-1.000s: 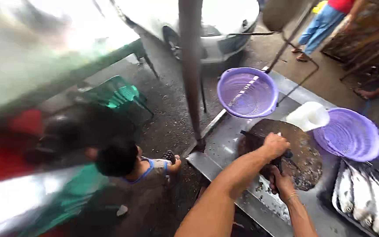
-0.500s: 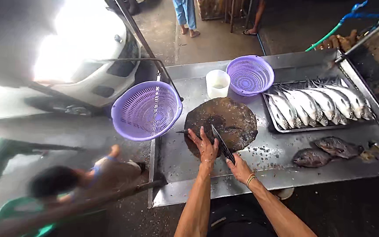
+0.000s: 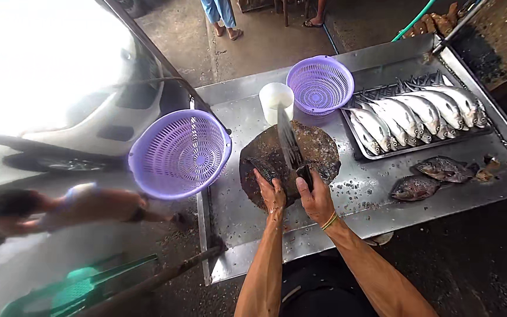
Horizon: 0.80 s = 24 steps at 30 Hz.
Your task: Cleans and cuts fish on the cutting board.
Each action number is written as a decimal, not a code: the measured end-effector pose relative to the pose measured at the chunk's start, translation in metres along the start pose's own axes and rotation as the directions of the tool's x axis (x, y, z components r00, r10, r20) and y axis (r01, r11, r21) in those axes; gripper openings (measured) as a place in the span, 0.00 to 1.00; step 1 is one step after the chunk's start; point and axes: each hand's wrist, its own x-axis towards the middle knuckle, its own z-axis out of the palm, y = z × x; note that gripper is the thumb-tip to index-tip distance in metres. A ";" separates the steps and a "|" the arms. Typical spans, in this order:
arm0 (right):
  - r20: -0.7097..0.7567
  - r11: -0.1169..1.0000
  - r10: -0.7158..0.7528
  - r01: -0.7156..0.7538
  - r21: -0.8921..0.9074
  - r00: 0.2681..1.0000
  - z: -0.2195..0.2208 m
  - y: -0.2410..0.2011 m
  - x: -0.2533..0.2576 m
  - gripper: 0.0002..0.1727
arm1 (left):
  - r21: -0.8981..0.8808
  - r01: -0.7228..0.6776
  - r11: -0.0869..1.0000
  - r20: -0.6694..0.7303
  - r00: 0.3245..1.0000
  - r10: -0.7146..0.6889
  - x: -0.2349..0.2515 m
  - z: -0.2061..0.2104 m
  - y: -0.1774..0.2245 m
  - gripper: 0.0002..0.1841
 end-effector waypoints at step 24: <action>0.429 0.720 0.672 -0.398 -0.568 0.603 -0.004 0.057 -0.012 0.33 | -0.219 0.264 0.939 0.052 0.964 -0.259 0.001 -0.023 0.013 0.34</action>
